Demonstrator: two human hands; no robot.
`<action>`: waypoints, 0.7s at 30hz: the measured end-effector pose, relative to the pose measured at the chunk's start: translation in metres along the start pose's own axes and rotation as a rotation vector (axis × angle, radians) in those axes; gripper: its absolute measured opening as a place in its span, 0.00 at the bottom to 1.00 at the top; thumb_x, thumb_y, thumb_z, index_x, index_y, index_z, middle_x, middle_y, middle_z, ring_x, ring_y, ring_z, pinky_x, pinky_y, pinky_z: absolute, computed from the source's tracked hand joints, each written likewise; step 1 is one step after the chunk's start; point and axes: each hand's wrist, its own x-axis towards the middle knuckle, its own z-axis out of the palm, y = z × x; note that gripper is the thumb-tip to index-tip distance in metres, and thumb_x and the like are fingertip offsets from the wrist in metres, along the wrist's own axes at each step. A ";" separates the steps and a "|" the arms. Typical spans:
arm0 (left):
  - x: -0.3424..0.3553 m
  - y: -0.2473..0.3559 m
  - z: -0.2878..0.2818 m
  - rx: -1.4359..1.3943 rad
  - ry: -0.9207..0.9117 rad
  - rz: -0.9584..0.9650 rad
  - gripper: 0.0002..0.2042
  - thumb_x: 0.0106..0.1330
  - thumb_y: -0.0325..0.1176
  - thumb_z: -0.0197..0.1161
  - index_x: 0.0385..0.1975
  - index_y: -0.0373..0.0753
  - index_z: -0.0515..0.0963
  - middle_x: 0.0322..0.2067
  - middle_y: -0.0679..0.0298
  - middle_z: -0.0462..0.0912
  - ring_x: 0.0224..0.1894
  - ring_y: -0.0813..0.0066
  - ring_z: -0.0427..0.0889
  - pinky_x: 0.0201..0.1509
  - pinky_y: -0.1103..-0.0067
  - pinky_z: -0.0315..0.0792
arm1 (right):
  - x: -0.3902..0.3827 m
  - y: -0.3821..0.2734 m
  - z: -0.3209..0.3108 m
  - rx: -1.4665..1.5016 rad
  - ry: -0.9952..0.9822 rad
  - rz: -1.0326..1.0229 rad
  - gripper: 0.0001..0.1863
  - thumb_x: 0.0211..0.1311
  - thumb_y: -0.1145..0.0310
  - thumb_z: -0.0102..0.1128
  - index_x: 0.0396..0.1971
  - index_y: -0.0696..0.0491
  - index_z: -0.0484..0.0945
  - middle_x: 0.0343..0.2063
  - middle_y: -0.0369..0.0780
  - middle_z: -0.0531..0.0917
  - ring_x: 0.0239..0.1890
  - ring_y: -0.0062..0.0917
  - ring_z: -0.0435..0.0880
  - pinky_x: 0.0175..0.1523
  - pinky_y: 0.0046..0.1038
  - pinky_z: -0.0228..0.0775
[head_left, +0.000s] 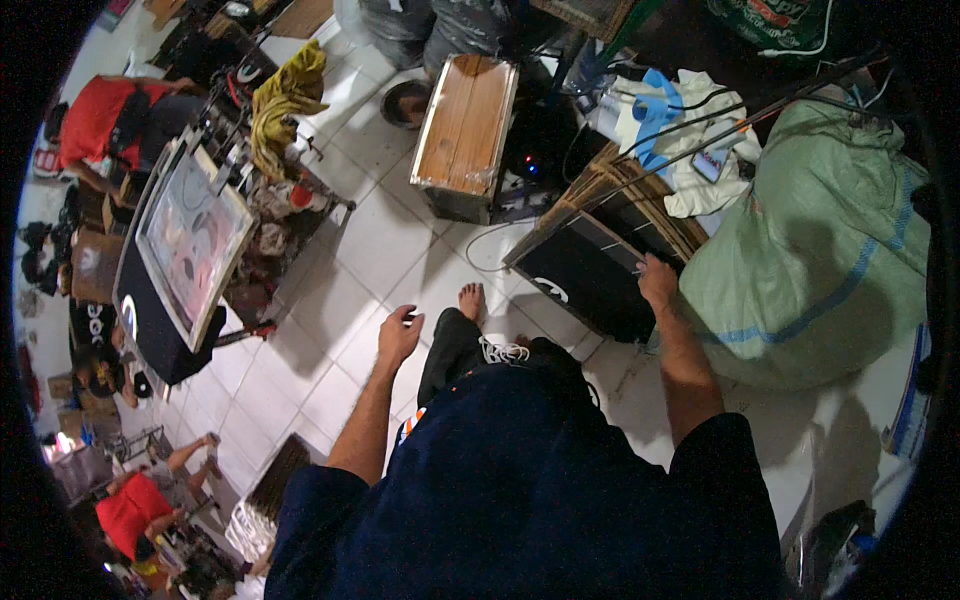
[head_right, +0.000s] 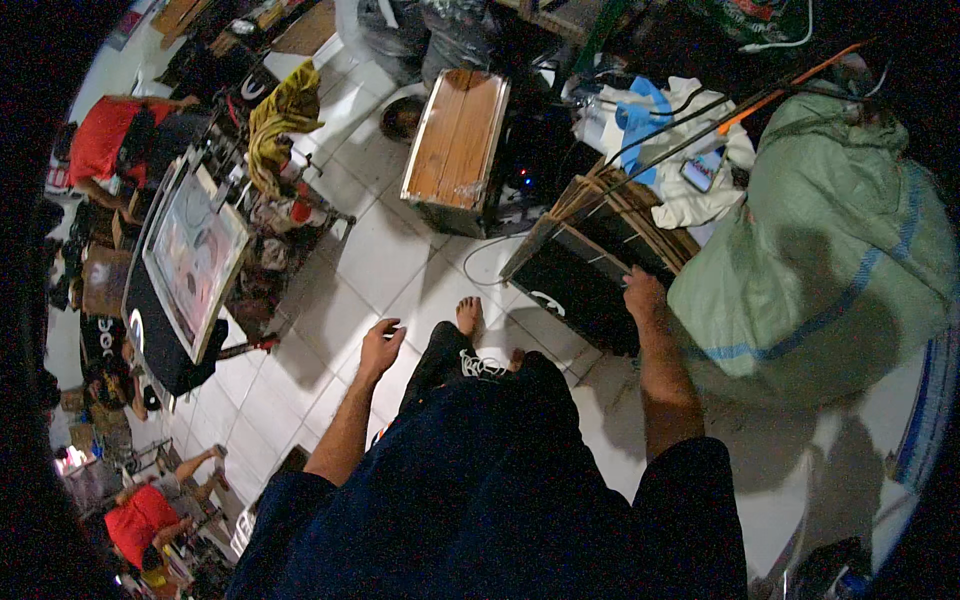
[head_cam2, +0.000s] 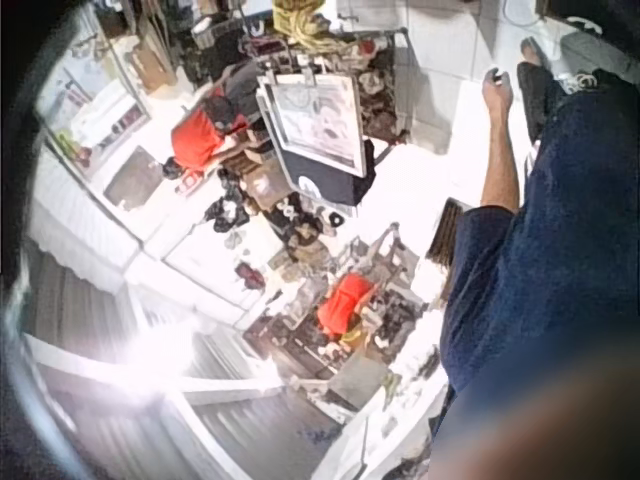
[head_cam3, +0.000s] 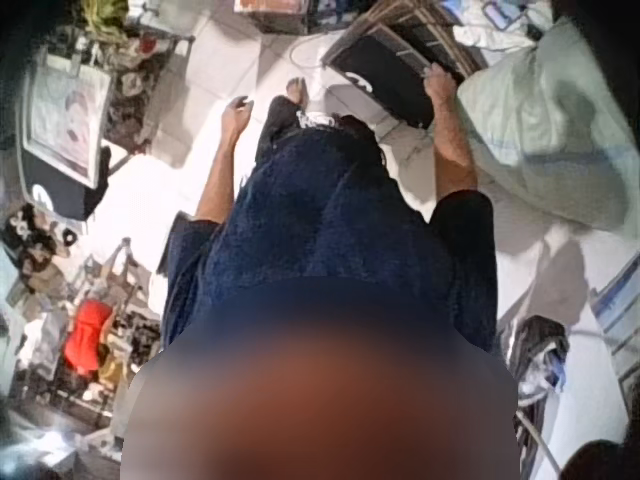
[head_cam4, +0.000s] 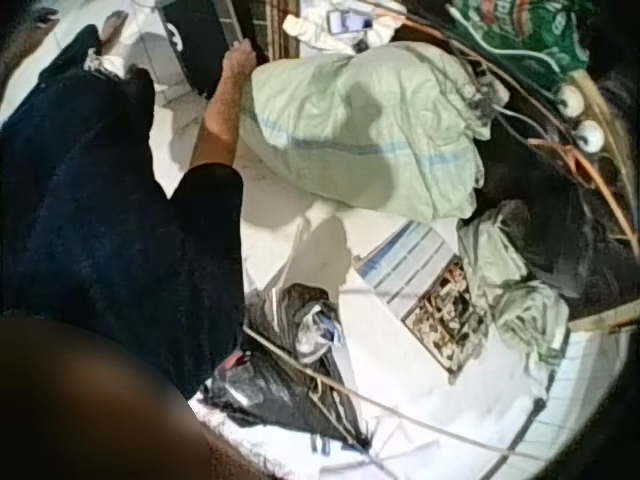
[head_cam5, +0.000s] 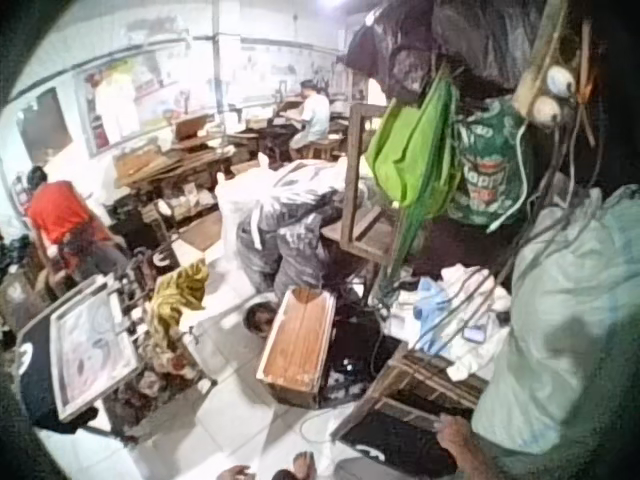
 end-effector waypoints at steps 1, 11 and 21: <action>0.015 0.023 -0.001 -0.050 -0.050 0.057 0.21 0.65 0.45 0.65 0.53 0.38 0.81 0.42 0.52 0.88 0.43 0.58 0.89 0.47 0.68 0.81 | -0.002 0.001 -0.001 0.020 0.005 -0.035 0.21 0.62 0.76 0.57 0.57 0.56 0.76 0.44 0.39 0.88 0.45 0.41 0.86 0.50 0.43 0.79; 0.159 0.278 0.141 0.066 -0.270 0.828 0.39 0.59 0.47 0.70 0.70 0.45 0.62 0.69 0.42 0.59 0.64 0.45 0.71 0.65 0.62 0.72 | 0.010 0.001 0.024 -0.028 0.019 0.102 0.20 0.68 0.67 0.58 0.59 0.52 0.75 0.47 0.47 0.85 0.50 0.44 0.83 0.56 0.49 0.73; 0.192 0.295 0.130 -0.199 -0.068 0.657 0.09 0.66 0.34 0.61 0.39 0.34 0.78 0.37 0.45 0.84 0.41 0.40 0.82 0.45 0.58 0.74 | -0.003 0.004 0.036 0.015 0.005 0.141 0.19 0.67 0.70 0.49 0.57 0.51 0.77 0.44 0.46 0.85 0.49 0.43 0.84 0.53 0.52 0.73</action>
